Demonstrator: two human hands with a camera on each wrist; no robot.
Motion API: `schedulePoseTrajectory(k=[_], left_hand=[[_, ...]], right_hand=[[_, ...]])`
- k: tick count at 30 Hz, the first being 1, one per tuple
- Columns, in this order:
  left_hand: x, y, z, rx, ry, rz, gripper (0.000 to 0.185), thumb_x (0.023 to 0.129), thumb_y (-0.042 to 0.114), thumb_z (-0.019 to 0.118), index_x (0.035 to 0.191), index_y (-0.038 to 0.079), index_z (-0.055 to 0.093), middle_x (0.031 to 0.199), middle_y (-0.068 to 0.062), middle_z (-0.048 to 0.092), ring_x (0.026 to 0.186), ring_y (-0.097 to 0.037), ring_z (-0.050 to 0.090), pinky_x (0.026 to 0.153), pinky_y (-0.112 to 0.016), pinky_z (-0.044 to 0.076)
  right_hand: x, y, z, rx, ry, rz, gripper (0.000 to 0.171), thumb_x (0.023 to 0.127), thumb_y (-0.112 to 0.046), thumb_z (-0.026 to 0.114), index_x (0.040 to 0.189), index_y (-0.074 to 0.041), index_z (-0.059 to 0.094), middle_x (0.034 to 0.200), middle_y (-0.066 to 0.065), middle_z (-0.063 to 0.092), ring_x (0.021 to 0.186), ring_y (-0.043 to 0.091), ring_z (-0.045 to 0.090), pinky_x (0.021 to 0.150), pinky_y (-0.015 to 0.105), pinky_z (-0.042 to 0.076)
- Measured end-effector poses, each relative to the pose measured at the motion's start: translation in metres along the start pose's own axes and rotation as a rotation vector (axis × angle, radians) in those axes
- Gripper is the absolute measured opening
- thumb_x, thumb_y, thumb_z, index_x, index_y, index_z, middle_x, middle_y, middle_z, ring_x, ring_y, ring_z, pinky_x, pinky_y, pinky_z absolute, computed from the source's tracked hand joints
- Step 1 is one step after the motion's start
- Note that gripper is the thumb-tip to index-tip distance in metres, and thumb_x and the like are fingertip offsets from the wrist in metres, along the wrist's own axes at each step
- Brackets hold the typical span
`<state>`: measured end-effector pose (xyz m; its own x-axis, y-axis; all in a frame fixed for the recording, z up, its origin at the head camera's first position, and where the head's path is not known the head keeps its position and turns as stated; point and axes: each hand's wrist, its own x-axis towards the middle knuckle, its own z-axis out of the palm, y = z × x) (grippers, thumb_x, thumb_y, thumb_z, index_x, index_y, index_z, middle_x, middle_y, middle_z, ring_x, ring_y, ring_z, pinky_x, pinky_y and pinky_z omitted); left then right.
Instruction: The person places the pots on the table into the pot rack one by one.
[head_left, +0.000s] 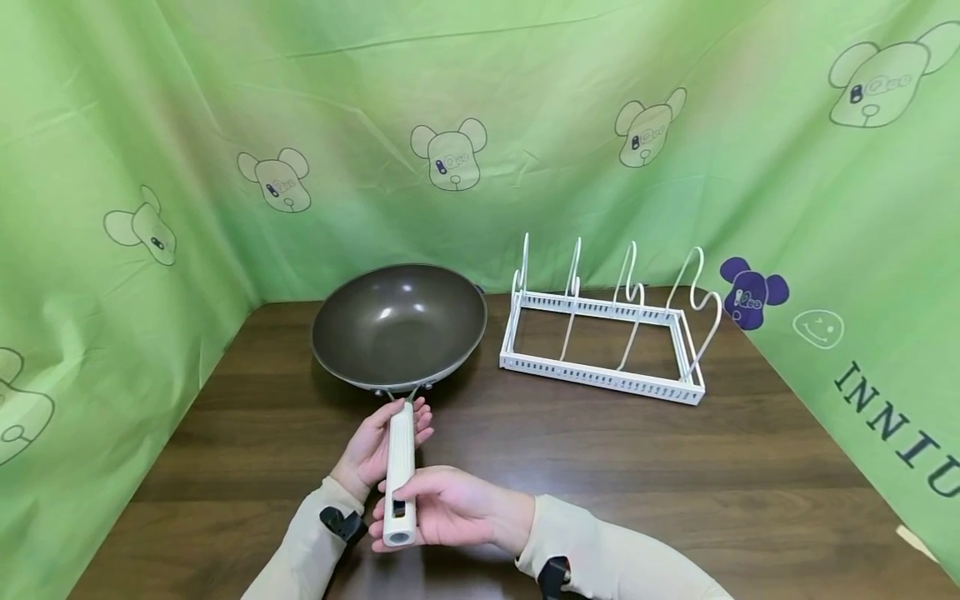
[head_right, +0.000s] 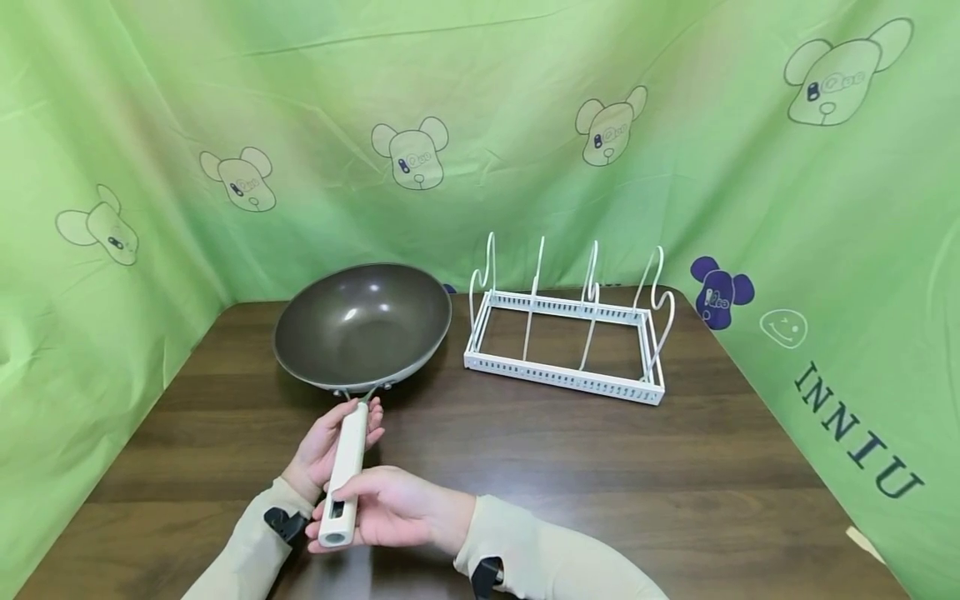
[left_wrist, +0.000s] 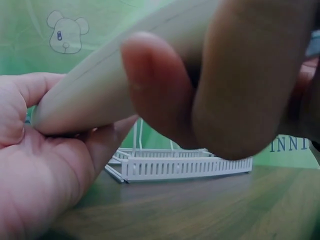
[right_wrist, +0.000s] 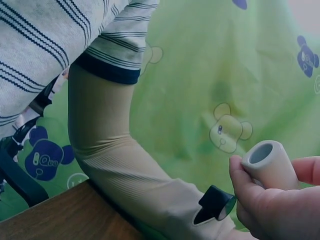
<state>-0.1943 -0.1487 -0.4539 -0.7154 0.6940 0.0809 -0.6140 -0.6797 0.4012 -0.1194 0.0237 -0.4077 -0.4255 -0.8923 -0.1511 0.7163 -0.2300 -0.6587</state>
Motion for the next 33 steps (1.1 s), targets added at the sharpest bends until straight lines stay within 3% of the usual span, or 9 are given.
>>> schedulePoseTrajectory(k=[6, 10, 14, 22, 33], left_hand=[[0.003, -0.004, -0.008, -0.215, -0.169, -0.059, 0.024, 0.109, 0.019, 0.037, 0.114, -0.001, 0.051, 0.098, -0.01, 0.057, 0.088, -0.018, 0.062, 0.092, -0.028, 0.052], [0.005, -0.01, -0.011, -0.29, -0.237, -0.031, 0.025, 0.11, 0.023, 0.034, 0.113, 0.001, 0.044, 0.091, -0.008, 0.051, 0.082, -0.015, 0.055, 0.082, -0.027, 0.053], [0.007, -0.017, -0.014, -0.343, -0.291, -0.009, 0.02, 0.109, 0.021, 0.04, 0.113, 0.002, 0.043, 0.091, -0.008, 0.05, 0.079, -0.013, 0.051, 0.081, -0.029, 0.052], [0.012, -0.021, -0.019, -0.363, -0.358, -0.01, 0.018, 0.108, 0.017, 0.043, 0.115, 0.001, 0.042, 0.092, -0.007, 0.046, 0.082, -0.014, 0.05, 0.084, -0.03, 0.051], [0.012, -0.021, -0.021, -0.323, -0.43, 0.003, 0.018, 0.106, 0.012, 0.046, 0.118, 0.0, 0.039, 0.096, -0.007, 0.045, 0.087, -0.016, 0.053, 0.091, -0.03, 0.048]], right_hand=[[0.003, 0.003, 0.001, 0.013, 0.002, -0.028, 0.025, 0.095, 0.006, 0.033, 0.11, -0.008, 0.047, 0.097, 0.003, 0.058, 0.093, 0.018, 0.059, 0.111, 0.052, 0.035], [0.006, 0.005, 0.001, 0.023, -0.006, -0.037, 0.023, 0.097, 0.005, 0.032, 0.11, -0.009, 0.044, 0.094, -0.001, 0.055, 0.089, 0.014, 0.055, 0.097, 0.038, 0.046], [0.007, 0.011, -0.001, 0.028, -0.006, -0.062, 0.017, 0.101, 0.001, 0.032, 0.107, -0.01, 0.043, 0.091, -0.003, 0.053, 0.086, 0.013, 0.053, 0.086, 0.03, 0.049], [0.006, 0.016, -0.001, -0.007, 0.016, -0.123, 0.013, 0.102, -0.001, 0.036, 0.102, -0.009, 0.046, 0.091, -0.002, 0.052, 0.084, 0.012, 0.053, 0.08, 0.027, 0.05], [0.003, 0.015, 0.0, -0.009, -0.059, -0.134, 0.017, 0.101, 0.002, 0.034, 0.101, -0.011, 0.043, 0.09, -0.002, 0.048, 0.081, 0.011, 0.049, 0.078, 0.025, 0.048]])
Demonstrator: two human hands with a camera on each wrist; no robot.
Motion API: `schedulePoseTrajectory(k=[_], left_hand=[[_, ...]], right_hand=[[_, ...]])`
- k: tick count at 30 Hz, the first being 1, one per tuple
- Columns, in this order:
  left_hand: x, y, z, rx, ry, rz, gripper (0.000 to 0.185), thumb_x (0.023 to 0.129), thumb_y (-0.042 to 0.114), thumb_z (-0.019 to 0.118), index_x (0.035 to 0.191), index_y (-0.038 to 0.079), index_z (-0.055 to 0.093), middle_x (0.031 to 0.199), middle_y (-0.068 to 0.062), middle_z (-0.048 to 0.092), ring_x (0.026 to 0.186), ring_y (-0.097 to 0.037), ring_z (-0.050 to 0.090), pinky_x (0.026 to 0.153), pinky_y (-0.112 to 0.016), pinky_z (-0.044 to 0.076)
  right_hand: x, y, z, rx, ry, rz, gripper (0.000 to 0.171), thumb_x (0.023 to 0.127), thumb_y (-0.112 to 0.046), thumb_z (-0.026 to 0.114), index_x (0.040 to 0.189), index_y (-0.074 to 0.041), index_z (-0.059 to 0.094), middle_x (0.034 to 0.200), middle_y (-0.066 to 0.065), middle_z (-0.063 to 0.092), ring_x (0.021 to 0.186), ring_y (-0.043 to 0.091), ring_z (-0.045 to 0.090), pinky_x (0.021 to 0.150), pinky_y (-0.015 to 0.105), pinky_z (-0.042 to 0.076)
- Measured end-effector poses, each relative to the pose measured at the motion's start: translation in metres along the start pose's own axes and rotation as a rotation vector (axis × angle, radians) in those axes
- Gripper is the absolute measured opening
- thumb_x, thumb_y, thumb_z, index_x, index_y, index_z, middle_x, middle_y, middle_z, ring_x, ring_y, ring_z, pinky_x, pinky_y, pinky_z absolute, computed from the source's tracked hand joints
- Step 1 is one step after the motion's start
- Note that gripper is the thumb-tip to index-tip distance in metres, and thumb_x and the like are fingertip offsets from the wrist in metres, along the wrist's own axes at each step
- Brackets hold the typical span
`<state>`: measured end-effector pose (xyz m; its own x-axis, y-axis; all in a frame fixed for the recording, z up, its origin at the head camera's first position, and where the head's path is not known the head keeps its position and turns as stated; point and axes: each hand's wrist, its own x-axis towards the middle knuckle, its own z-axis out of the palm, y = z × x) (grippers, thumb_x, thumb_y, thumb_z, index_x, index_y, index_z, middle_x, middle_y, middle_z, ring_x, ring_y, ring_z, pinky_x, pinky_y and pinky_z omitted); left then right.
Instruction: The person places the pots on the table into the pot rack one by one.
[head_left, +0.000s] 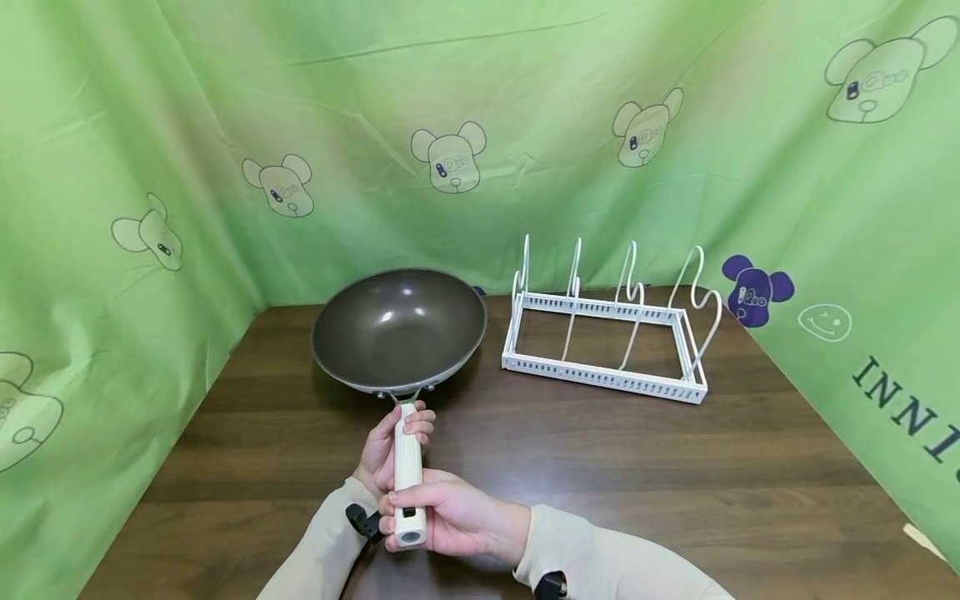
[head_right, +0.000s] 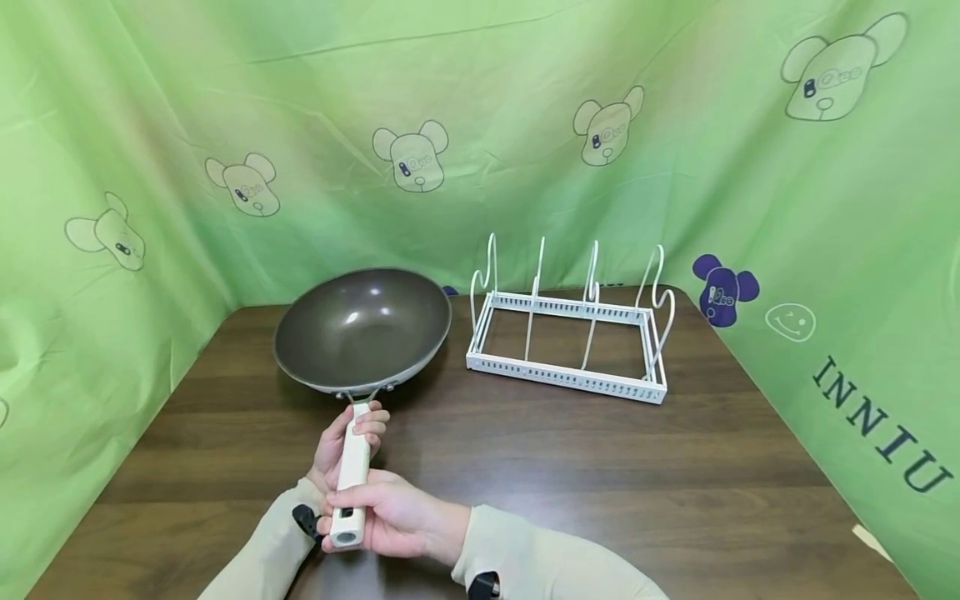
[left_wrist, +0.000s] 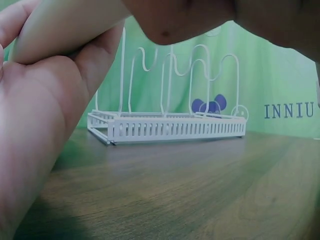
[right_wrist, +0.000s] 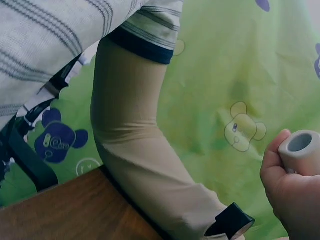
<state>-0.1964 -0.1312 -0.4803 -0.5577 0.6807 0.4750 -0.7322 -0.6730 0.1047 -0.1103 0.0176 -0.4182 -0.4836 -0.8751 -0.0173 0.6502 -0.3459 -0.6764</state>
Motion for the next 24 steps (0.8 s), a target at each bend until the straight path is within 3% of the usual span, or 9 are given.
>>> schedulePoseTrajectory(k=[7, 15, 24], left_hand=[[-0.0015, -0.0002, -0.0005, 0.02, -0.033, 0.001, 0.018, 0.105, 0.01, 0.046, 0.119, 0.001, 0.038, 0.098, -0.008, 0.045, 0.089, -0.016, 0.052, 0.093, -0.03, 0.047], [0.0011, -0.0011, 0.0007, 0.063, -0.074, 0.009, 0.018, 0.105, 0.008, 0.046, 0.12, 0.001, 0.038, 0.096, -0.007, 0.044, 0.088, -0.016, 0.053, 0.092, -0.03, 0.047], [0.0057, -0.0006, 0.0001, 0.06, -0.107, 0.038, 0.019, 0.103, 0.004, 0.048, 0.12, 0.0, 0.039, 0.092, -0.004, 0.038, 0.088, -0.017, 0.053, 0.091, -0.031, 0.047]], right_hand=[[-0.0013, 0.0017, -0.0019, 0.035, -0.039, 0.007, 0.013, 0.099, -0.002, 0.049, 0.103, -0.013, 0.042, 0.088, -0.002, 0.045, 0.081, 0.012, 0.046, 0.078, 0.026, 0.044], [-0.002, 0.0053, -0.0041, -0.027, -0.069, -0.036, 0.021, 0.098, 0.005, 0.037, 0.103, -0.015, 0.043, 0.087, -0.004, 0.05, 0.08, 0.013, 0.048, 0.078, 0.027, 0.045], [-0.0032, 0.0028, -0.0075, -0.048, -0.042, -0.015, 0.019, 0.097, 0.0, 0.049, 0.108, -0.012, 0.039, 0.088, -0.001, 0.05, 0.078, 0.014, 0.052, 0.077, 0.028, 0.049]])
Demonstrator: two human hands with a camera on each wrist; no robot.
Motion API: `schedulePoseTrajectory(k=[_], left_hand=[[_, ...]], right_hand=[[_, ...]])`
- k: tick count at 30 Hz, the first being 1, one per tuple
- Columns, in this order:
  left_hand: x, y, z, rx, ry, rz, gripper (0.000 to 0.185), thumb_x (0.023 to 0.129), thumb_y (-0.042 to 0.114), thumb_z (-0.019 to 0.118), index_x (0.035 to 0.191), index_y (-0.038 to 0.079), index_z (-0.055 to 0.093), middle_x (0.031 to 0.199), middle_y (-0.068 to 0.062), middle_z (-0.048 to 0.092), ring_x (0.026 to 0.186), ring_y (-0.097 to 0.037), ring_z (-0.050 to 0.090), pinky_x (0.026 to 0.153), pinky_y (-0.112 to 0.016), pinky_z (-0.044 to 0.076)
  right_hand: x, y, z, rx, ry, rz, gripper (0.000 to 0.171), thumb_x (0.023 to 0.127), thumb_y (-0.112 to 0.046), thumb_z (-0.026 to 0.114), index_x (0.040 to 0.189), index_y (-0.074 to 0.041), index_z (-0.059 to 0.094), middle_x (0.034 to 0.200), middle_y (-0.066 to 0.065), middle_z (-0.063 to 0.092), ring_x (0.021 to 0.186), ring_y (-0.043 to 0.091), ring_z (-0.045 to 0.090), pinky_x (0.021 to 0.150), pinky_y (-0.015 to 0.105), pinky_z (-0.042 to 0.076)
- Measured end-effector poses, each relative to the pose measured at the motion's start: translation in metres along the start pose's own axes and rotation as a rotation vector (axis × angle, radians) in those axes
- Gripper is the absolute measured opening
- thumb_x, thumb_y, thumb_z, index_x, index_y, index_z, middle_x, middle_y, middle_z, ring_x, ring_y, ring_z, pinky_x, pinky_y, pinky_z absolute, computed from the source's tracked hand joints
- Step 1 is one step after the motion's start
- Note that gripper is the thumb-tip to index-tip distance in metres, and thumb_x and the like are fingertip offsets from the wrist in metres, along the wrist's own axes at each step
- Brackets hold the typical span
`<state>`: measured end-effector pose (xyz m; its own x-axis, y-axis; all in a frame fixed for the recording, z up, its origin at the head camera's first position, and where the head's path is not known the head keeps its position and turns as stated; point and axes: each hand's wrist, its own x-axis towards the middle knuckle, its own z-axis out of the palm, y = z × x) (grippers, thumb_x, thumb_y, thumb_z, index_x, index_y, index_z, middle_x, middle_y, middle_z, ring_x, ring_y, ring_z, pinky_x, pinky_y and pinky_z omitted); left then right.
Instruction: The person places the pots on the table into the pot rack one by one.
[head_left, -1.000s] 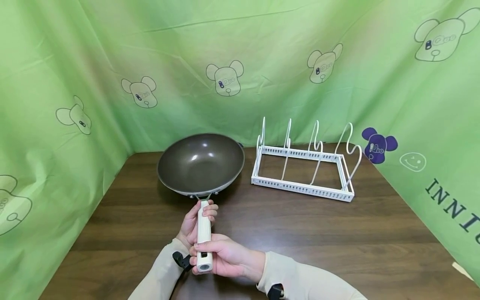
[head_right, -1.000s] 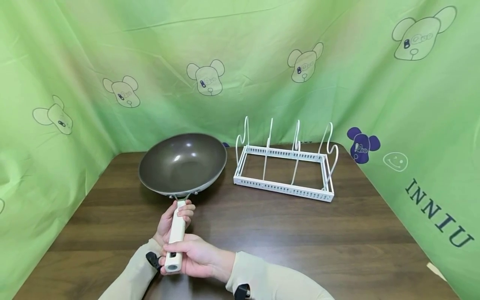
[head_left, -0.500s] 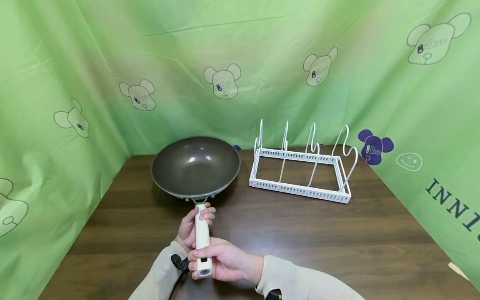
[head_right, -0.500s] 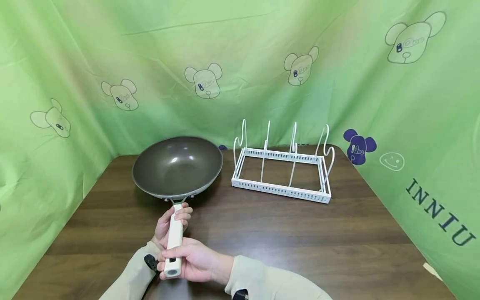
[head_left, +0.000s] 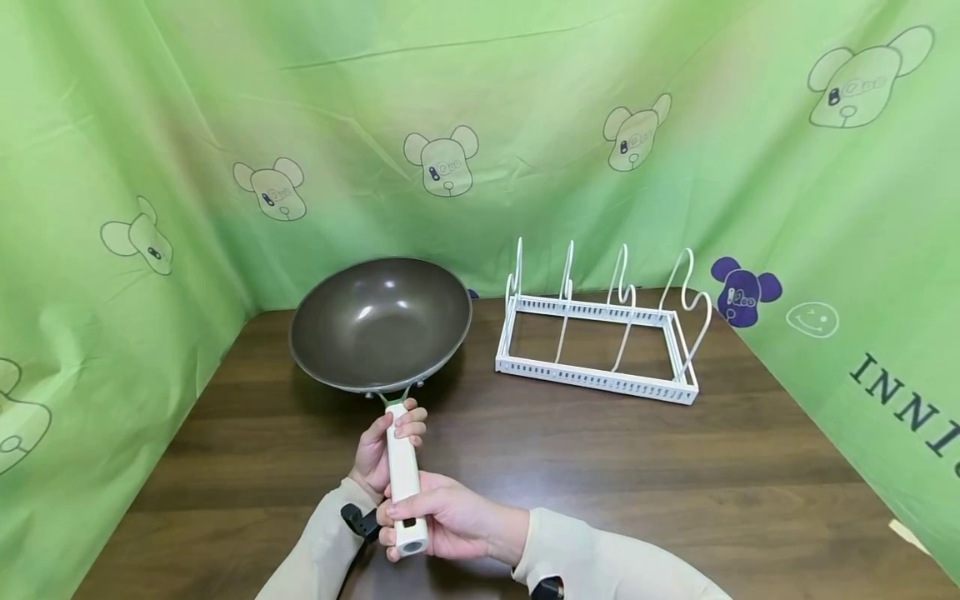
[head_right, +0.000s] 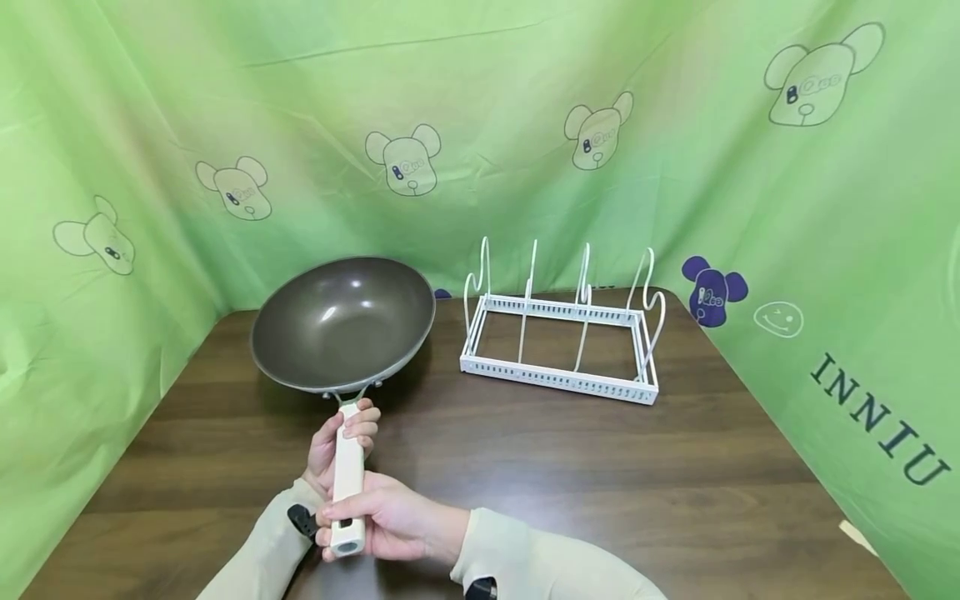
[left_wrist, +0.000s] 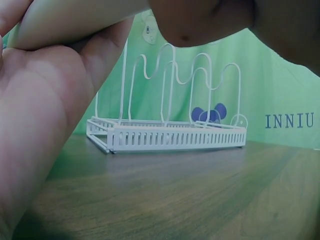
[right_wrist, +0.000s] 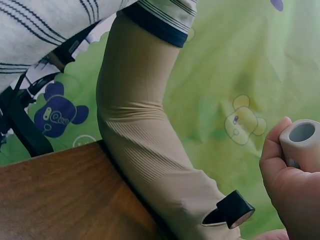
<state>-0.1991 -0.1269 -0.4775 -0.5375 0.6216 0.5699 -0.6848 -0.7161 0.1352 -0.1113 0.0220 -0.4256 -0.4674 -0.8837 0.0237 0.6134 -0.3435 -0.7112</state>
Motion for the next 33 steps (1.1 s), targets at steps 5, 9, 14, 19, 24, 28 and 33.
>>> schedulePoseTrajectory(k=[5, 9, 14, 19, 24, 28, 33], left_hand=[[0.004, 0.0, 0.0, -0.009, -0.003, 0.003, 0.019, 0.103, 0.003, 0.048, 0.119, 0.0, 0.039, 0.092, -0.005, 0.037, 0.089, -0.017, 0.052, 0.092, -0.032, 0.047], [0.009, 0.001, 0.0, -0.007, -0.014, 0.013, 0.02, 0.102, 0.002, 0.049, 0.119, -0.001, 0.039, 0.092, -0.006, 0.039, 0.089, -0.018, 0.053, 0.091, -0.033, 0.047], [0.019, 0.002, 0.001, -0.005, -0.04, 0.023, 0.021, 0.101, 0.001, 0.051, 0.119, -0.001, 0.041, 0.092, -0.006, 0.04, 0.089, -0.019, 0.052, 0.09, -0.033, 0.047], [0.029, 0.002, 0.003, 0.0, -0.078, 0.034, 0.022, 0.1, 0.0, 0.052, 0.119, -0.002, 0.041, 0.094, -0.008, 0.04, 0.09, -0.019, 0.052, 0.092, -0.033, 0.046], [0.039, 0.001, 0.006, 0.007, -0.101, 0.044, 0.024, 0.099, -0.001, 0.053, 0.119, -0.002, 0.04, 0.095, -0.009, 0.042, 0.091, -0.02, 0.052, 0.094, -0.034, 0.046], [0.046, -0.001, 0.009, 0.031, -0.116, 0.048, 0.025, 0.099, -0.001, 0.054, 0.12, -0.002, 0.041, 0.097, -0.01, 0.043, 0.092, -0.02, 0.052, 0.094, -0.033, 0.046], [0.057, -0.003, 0.012, 0.065, -0.123, 0.047, 0.027, 0.097, -0.001, 0.056, 0.121, -0.002, 0.042, 0.098, -0.01, 0.045, 0.094, -0.02, 0.052, 0.095, -0.032, 0.046]], right_hand=[[-0.001, -0.003, -0.003, -0.013, -0.011, -0.016, 0.016, 0.098, -0.001, 0.05, 0.106, -0.011, 0.04, 0.088, 0.0, 0.05, 0.077, 0.015, 0.051, 0.076, 0.028, 0.049], [-0.002, -0.009, -0.003, -0.023, -0.018, -0.029, 0.016, 0.098, 0.001, 0.046, 0.107, -0.011, 0.041, 0.087, 0.0, 0.05, 0.076, 0.014, 0.051, 0.076, 0.027, 0.049], [-0.004, -0.017, -0.003, -0.047, -0.024, -0.042, 0.019, 0.097, 0.004, 0.04, 0.106, -0.013, 0.042, 0.086, 0.0, 0.05, 0.076, 0.014, 0.052, 0.075, 0.026, 0.05], [-0.008, -0.027, -0.002, -0.066, -0.021, -0.044, 0.017, 0.096, 0.003, 0.041, 0.101, -0.012, 0.046, 0.085, -0.001, 0.051, 0.074, 0.013, 0.052, 0.073, 0.026, 0.049], [-0.013, -0.036, -0.001, -0.059, -0.019, -0.048, 0.015, 0.096, 0.0, 0.047, 0.105, -0.012, 0.046, 0.085, 0.0, 0.05, 0.074, 0.012, 0.053, 0.073, 0.026, 0.049], [-0.017, -0.043, 0.0, -0.049, -0.039, -0.052, 0.015, 0.096, -0.001, 0.048, 0.107, -0.012, 0.047, 0.085, 0.0, 0.049, 0.074, 0.012, 0.052, 0.073, 0.026, 0.048], [-0.023, -0.052, 0.0, -0.062, -0.058, -0.064, 0.015, 0.096, -0.002, 0.048, 0.108, -0.011, 0.047, 0.086, -0.001, 0.05, 0.075, 0.011, 0.054, 0.074, 0.026, 0.049]])
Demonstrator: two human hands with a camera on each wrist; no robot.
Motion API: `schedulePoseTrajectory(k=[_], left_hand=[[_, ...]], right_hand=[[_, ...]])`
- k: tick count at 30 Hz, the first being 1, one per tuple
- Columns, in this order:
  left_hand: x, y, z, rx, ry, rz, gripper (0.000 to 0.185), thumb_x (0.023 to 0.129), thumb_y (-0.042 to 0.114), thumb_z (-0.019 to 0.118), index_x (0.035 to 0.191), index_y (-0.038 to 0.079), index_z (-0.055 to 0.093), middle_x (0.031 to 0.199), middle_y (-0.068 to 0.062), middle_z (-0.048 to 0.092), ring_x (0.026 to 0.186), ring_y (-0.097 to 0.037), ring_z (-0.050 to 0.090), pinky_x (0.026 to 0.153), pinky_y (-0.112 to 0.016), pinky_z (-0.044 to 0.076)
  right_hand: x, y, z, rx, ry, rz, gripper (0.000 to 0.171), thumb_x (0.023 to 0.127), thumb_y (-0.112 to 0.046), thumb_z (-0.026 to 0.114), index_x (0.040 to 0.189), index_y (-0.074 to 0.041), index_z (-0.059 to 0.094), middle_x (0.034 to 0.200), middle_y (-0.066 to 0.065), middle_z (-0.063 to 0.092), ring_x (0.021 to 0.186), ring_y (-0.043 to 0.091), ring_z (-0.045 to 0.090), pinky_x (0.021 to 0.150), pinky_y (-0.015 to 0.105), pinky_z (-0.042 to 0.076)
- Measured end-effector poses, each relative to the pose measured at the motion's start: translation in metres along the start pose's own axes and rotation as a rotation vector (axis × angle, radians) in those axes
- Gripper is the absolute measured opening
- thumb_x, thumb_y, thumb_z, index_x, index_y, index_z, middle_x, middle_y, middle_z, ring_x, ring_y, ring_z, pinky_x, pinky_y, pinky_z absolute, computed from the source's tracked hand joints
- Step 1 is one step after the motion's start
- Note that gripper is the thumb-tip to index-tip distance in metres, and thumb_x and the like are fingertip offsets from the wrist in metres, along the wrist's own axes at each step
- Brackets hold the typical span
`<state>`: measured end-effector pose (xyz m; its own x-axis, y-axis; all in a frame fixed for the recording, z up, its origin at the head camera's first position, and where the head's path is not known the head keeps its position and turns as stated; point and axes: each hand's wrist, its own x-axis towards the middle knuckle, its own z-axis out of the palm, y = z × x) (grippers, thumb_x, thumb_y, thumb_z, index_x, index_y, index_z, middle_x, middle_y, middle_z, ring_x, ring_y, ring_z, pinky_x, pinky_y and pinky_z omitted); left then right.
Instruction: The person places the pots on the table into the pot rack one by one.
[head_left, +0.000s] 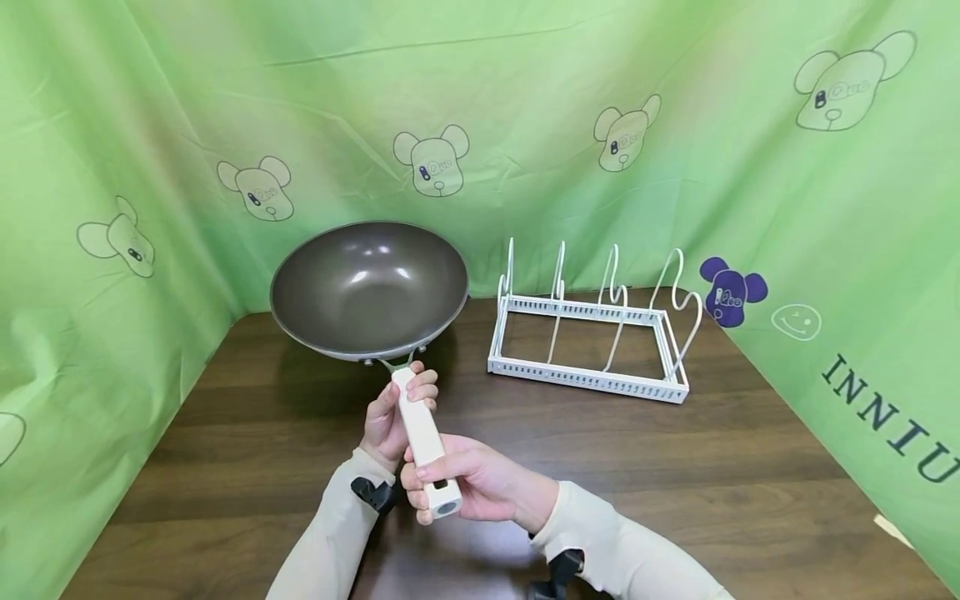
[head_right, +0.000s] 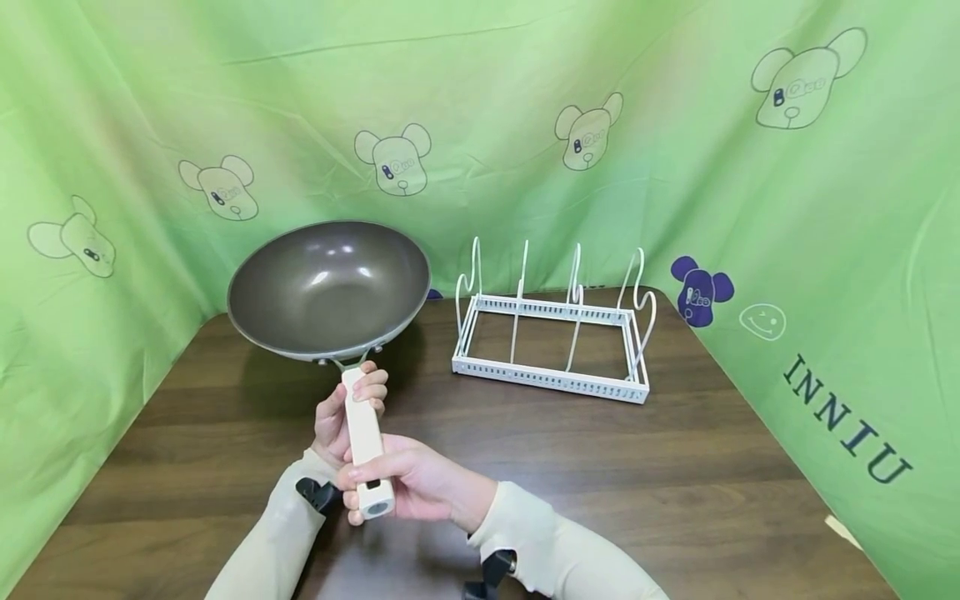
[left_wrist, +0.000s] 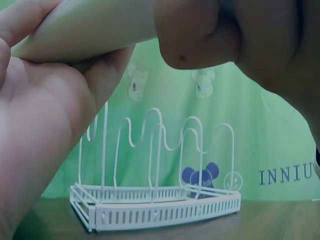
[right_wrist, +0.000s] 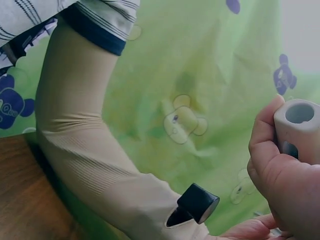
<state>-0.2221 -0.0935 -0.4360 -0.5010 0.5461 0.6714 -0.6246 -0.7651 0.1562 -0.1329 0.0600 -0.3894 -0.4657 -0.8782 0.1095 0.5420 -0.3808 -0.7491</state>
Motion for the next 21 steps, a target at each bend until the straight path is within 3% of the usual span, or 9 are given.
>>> schedulePoseTrajectory(k=[10, 21], left_hand=[[0.017, 0.0, 0.007, 0.099, -0.032, -0.008, 0.038, 0.09, -0.007, 0.06, 0.123, -0.002, 0.042, 0.098, -0.008, 0.045, 0.095, -0.019, 0.051, 0.096, -0.031, 0.044], [0.02, 0.005, 0.022, 0.227, 0.023, -0.036, 0.033, 0.091, -0.005, 0.06, 0.12, 0.0, 0.045, 0.098, -0.008, 0.046, 0.092, -0.018, 0.049, 0.091, -0.027, 0.042]], right_hand=[[-0.006, -0.014, -0.001, -0.028, -0.034, -0.014, 0.016, 0.094, -0.005, 0.053, 0.108, -0.012, 0.05, 0.087, -0.001, 0.052, 0.076, 0.01, 0.053, 0.072, 0.025, 0.048], [-0.006, -0.016, -0.005, 0.002, -0.103, 0.002, 0.027, 0.09, -0.017, 0.068, 0.113, -0.016, 0.053, 0.088, -0.002, 0.051, 0.077, 0.011, 0.053, 0.072, 0.027, 0.045]])
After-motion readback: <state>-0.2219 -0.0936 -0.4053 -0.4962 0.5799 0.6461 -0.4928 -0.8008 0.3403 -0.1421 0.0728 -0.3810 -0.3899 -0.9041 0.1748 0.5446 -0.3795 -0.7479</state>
